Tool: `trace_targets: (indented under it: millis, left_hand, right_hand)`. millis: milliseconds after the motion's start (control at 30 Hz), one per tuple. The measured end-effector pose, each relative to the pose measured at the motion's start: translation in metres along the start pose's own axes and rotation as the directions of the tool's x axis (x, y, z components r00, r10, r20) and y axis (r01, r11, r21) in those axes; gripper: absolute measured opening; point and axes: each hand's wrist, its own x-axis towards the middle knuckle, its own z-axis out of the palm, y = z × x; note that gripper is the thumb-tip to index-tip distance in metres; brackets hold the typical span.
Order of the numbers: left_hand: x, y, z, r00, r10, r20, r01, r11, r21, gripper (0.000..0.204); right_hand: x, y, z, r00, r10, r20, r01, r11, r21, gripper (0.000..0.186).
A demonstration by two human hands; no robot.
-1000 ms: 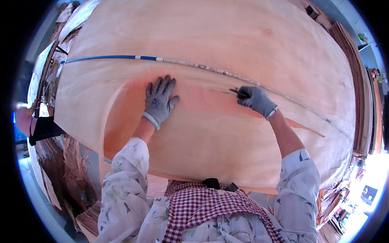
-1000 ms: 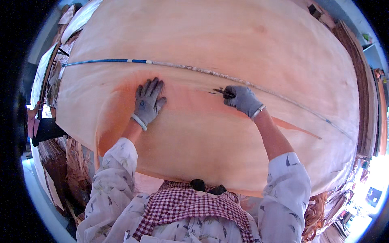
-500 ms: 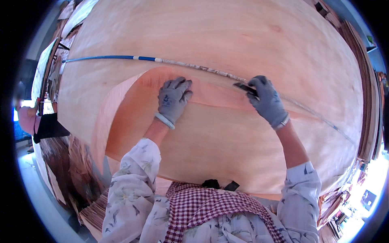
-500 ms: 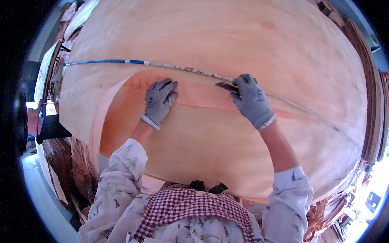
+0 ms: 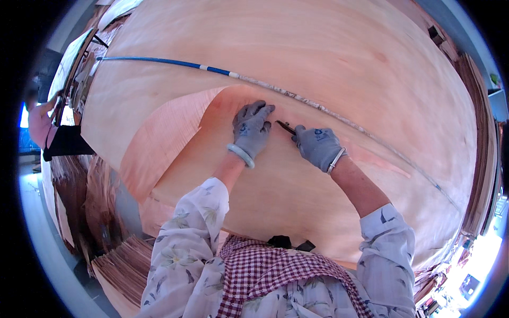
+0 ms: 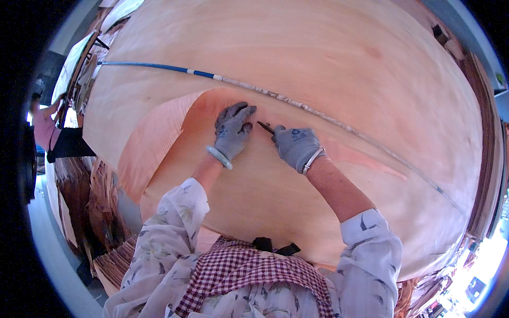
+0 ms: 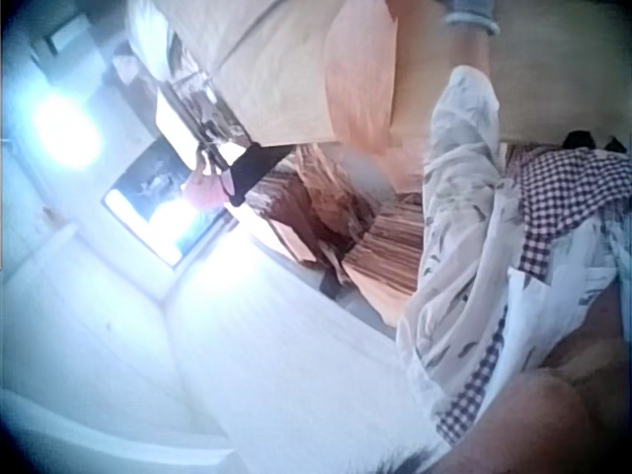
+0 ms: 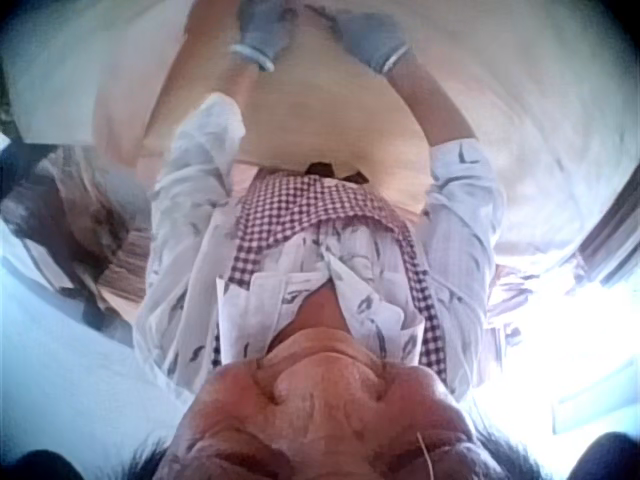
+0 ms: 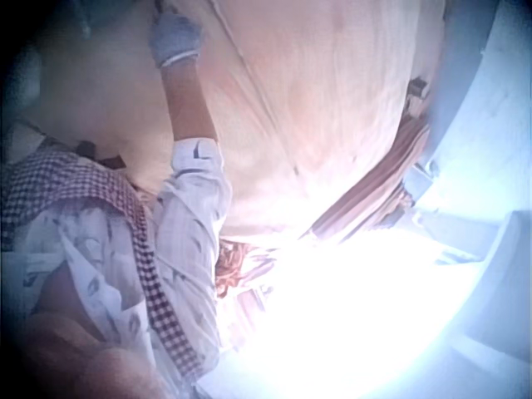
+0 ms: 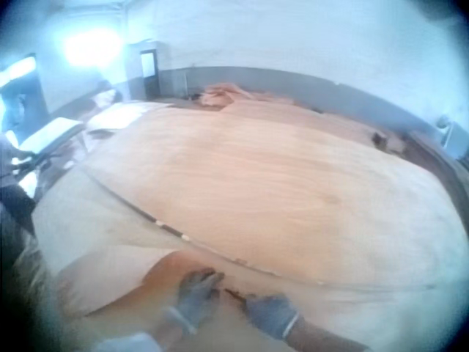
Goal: The person prepares large sheets of wood veneer by lifting and aligning them on a stack, applying strips of tape along a seam, and using a small blade to trim tape or veneer edges.
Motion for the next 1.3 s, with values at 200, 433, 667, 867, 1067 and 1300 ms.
trace_targets:
  millis: [200,433,667,867,1067,1300]
  left_hand:
    - [-0.004,0.028,0.017,0.986,-0.135,-0.094,0.148,0.977,0.15,0.055]
    - [0.0,0.035,0.017,0.982,-0.163,-0.093,0.179,0.966,0.188,0.073]
    - [-0.002,0.034,0.02,0.984,-0.147,-0.099,0.163,0.968,0.189,0.072]
    - [-0.001,0.033,0.018,0.986,-0.133,-0.097,0.149,0.974,0.172,0.074]
    - [-0.001,0.035,0.018,0.986,-0.145,-0.079,0.158,0.97,0.186,0.075]
    - [-0.001,0.034,0.018,0.987,-0.13,-0.098,0.147,0.971,0.19,0.077]
  right_hand:
    - [-0.022,0.026,0.005,0.997,-0.008,0.079,0.01,1.0,-0.015,0.024]
    - [-0.076,0.12,-0.002,0.993,0.011,0.118,0.016,0.975,-0.222,0.022]
    - [-0.1,0.143,-0.045,0.98,0.09,0.18,-0.062,0.986,-0.158,0.021]
    - [-0.011,0.057,-0.024,0.968,-0.216,-0.125,0.206,0.975,-0.088,0.017]
    - [0.032,0.023,-0.033,0.98,-0.175,0.092,0.195,0.936,-0.294,0.01]
    - [-0.013,0.08,-0.019,0.998,-0.069,-0.001,0.067,0.973,-0.22,0.013]
